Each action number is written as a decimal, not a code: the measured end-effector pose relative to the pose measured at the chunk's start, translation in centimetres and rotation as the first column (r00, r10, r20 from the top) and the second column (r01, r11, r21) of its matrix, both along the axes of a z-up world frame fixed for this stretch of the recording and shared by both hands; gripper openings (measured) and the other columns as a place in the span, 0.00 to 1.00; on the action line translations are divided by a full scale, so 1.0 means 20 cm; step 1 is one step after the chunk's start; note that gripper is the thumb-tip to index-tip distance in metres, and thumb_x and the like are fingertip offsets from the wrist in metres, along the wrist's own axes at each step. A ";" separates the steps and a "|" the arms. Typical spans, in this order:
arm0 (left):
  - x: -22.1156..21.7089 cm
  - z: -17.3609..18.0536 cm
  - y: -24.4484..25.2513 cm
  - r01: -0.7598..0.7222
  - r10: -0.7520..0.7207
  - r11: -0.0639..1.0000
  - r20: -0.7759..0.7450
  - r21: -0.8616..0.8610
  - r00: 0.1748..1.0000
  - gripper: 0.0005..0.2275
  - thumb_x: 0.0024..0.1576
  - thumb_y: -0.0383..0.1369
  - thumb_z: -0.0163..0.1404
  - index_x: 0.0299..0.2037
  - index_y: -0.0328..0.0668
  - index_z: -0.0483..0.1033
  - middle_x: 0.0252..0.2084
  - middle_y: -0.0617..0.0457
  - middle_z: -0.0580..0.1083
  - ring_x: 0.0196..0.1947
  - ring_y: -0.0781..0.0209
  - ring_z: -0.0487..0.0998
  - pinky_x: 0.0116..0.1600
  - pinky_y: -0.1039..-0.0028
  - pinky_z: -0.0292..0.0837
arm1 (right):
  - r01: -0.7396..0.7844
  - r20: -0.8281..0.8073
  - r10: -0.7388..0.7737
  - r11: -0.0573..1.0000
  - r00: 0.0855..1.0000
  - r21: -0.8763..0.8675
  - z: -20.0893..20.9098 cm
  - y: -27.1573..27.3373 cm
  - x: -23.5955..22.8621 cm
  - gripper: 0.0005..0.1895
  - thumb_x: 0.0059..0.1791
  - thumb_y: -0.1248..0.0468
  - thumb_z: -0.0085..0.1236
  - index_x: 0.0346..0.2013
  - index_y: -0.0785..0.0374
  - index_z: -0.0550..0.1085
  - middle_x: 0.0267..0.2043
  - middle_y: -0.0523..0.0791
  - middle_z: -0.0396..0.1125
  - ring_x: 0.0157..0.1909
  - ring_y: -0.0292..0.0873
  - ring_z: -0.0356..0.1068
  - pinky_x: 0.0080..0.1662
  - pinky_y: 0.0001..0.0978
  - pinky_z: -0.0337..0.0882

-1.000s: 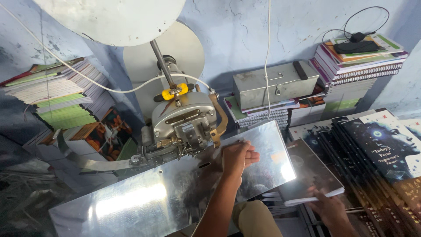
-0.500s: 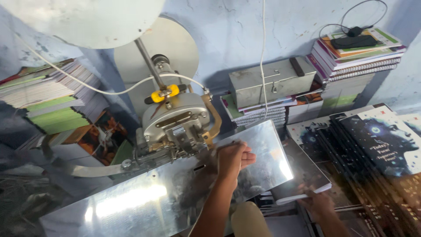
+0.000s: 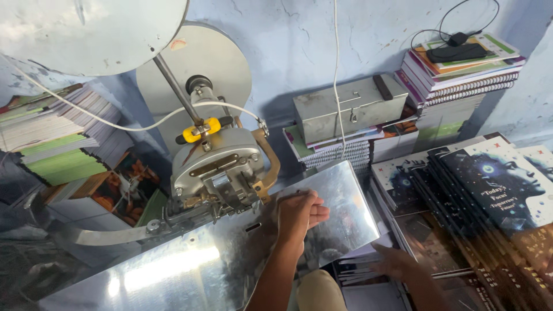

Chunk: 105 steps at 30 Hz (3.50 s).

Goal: The person repeatedly picks up a book, places it into a binding machine, and operates the machine to bind the book. The person then removes the bound book and places it on a stack.

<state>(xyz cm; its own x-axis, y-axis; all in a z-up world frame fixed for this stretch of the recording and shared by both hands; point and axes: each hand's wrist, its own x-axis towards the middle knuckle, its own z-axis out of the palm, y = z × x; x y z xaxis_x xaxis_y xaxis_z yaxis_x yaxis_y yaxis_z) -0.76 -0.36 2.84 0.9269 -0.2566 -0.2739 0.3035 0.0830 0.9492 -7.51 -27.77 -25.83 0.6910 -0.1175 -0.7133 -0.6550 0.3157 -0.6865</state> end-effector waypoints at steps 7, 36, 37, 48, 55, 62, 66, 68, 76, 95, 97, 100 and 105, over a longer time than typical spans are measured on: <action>-0.02 0.04 0.00 -0.011 0.011 1.000 0.034 0.007 0.999 0.16 0.58 0.41 0.52 0.37 0.32 0.81 0.31 0.44 0.82 0.30 0.55 0.85 0.42 0.68 0.79 | 0.326 -0.042 -0.327 0.907 0.944 0.267 0.05 -0.04 -0.05 0.40 0.53 0.60 0.54 0.71 0.80 0.50 0.63 0.72 0.61 0.65 0.66 0.66 0.65 0.47 0.70; -0.01 -0.02 0.00 -0.023 0.027 0.998 0.054 -0.065 0.998 0.16 0.57 0.40 0.52 0.40 0.29 0.81 0.32 0.42 0.82 0.31 0.54 0.85 0.42 0.69 0.80 | 0.283 0.674 -0.179 0.958 0.717 -0.046 1.54 0.17 0.01 0.34 0.54 0.60 0.45 0.71 0.74 0.52 0.65 0.63 0.62 0.62 0.60 0.69 0.61 0.49 0.70; -0.01 -0.03 0.00 -0.021 0.025 0.997 0.056 -0.071 0.998 0.16 0.57 0.40 0.52 0.40 0.29 0.81 0.32 0.42 0.82 0.31 0.53 0.85 0.42 0.69 0.80 | 0.272 0.704 -0.171 0.962 0.690 -0.033 1.55 0.18 0.00 0.34 0.54 0.60 0.47 0.71 0.74 0.52 0.64 0.62 0.63 0.61 0.59 0.70 0.60 0.49 0.72; 0.01 -0.09 0.00 -0.006 0.017 0.991 0.079 -0.135 0.997 0.16 0.60 0.38 0.50 0.42 0.28 0.80 0.32 0.40 0.82 0.29 0.54 0.85 0.38 0.73 0.80 | 0.229 0.785 -0.044 0.965 0.618 -0.126 1.58 0.34 0.09 0.30 0.51 0.65 0.54 0.68 0.67 0.61 0.57 0.56 0.69 0.53 0.52 0.74 0.55 0.47 0.73; 0.00 -0.09 0.00 -0.028 0.039 0.987 0.070 -0.155 0.997 0.12 0.59 0.34 0.49 0.39 0.30 0.80 0.29 0.42 0.80 0.27 0.56 0.83 0.36 0.74 0.77 | 0.106 0.859 0.153 0.967 0.488 -0.233 1.48 0.50 0.25 0.27 0.51 0.68 0.56 0.65 0.67 0.64 0.55 0.54 0.72 0.56 0.47 0.74 0.57 0.40 0.76; 0.00 -0.12 0.01 -0.006 0.029 0.973 0.099 -0.230 0.995 0.12 0.60 0.32 0.46 0.39 0.29 0.79 0.29 0.41 0.79 0.26 0.57 0.82 0.36 0.74 0.79 | 0.234 0.766 0.455 0.769 0.454 -0.595 1.53 0.63 0.19 0.23 0.51 0.69 0.53 0.63 0.61 0.70 0.54 0.47 0.71 0.56 0.44 0.72 0.52 0.35 0.76; 0.00 -0.16 0.01 -0.015 0.049 0.973 0.144 -0.232 0.988 0.13 0.60 0.30 0.44 0.40 0.24 0.79 0.29 0.43 0.80 0.27 0.58 0.82 0.37 0.72 0.81 | 0.396 0.590 0.687 0.446 0.424 -0.803 1.60 0.66 0.17 0.22 0.51 0.67 0.52 0.61 0.61 0.71 0.55 0.50 0.72 0.54 0.53 0.73 0.54 0.40 0.72; -0.01 -0.18 0.02 -0.006 0.058 0.972 0.218 -0.234 0.974 0.12 0.62 0.30 0.47 0.41 0.22 0.79 0.30 0.43 0.79 0.27 0.59 0.81 0.37 0.73 0.80 | 0.454 0.546 0.741 0.361 0.392 -0.815 1.62 0.69 0.17 0.20 0.50 0.65 0.53 0.57 0.63 0.72 0.57 0.51 0.71 0.56 0.57 0.71 0.55 0.43 0.70; -0.10 -0.25 0.17 -0.040 0.104 0.962 0.229 -0.269 0.968 0.10 0.61 0.27 0.49 0.49 0.29 0.76 0.33 0.46 0.80 0.30 0.62 0.83 0.37 0.77 0.80 | 0.403 0.510 0.698 0.333 0.502 -0.852 1.64 0.76 0.16 0.19 0.47 0.61 0.56 0.53 0.62 0.74 0.54 0.49 0.68 0.55 0.57 0.68 0.55 0.44 0.69; -0.33 0.11 0.75 -0.439 0.087 0.406 0.445 0.801 0.892 0.18 0.54 0.53 0.54 0.28 0.47 0.80 0.29 0.48 0.80 0.32 0.45 0.81 0.40 0.55 0.74 | 0.394 0.429 0.675 0.216 0.601 -0.893 1.58 0.78 0.19 0.21 0.48 0.58 0.56 0.55 0.59 0.72 0.60 0.49 0.66 0.57 0.58 0.65 0.58 0.47 0.66; -0.35 0.11 0.79 -0.457 0.080 0.350 0.460 0.818 0.884 0.19 0.54 0.55 0.54 0.27 0.47 0.79 0.28 0.48 0.80 0.32 0.43 0.81 0.40 0.54 0.74 | 0.407 0.436 0.673 0.213 0.598 -0.888 1.58 0.79 0.18 0.21 0.48 0.57 0.55 0.55 0.58 0.73 0.59 0.48 0.67 0.56 0.57 0.66 0.57 0.46 0.66; -0.37 0.11 0.83 -0.484 0.062 0.276 0.487 0.831 0.871 0.22 0.53 0.58 0.54 0.26 0.47 0.77 0.27 0.48 0.78 0.31 0.41 0.80 0.39 0.53 0.74 | 0.425 0.439 0.692 0.208 0.573 -0.881 1.58 0.79 0.18 0.21 0.48 0.57 0.55 0.55 0.59 0.72 0.59 0.49 0.67 0.56 0.58 0.66 0.57 0.47 0.66; -0.39 0.09 0.89 -0.613 -0.025 0.249 0.638 0.750 0.770 0.19 0.51 0.54 0.57 0.23 0.48 0.75 0.24 0.53 0.75 0.34 0.47 0.78 0.49 0.55 0.69 | 0.380 0.392 0.684 0.179 0.615 -0.907 1.58 0.79 0.18 0.21 0.49 0.57 0.54 0.56 0.58 0.71 0.60 0.49 0.66 0.55 0.58 0.66 0.57 0.48 0.67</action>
<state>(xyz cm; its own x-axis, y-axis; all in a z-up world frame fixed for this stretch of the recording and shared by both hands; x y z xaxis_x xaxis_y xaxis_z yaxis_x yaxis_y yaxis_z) -8.65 17.40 4.54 0.9194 0.1778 0.3509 0.0138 -0.9060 0.4230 -3.87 -11.93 5.68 0.8730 -0.0531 0.4849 0.1913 -0.8772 -0.4404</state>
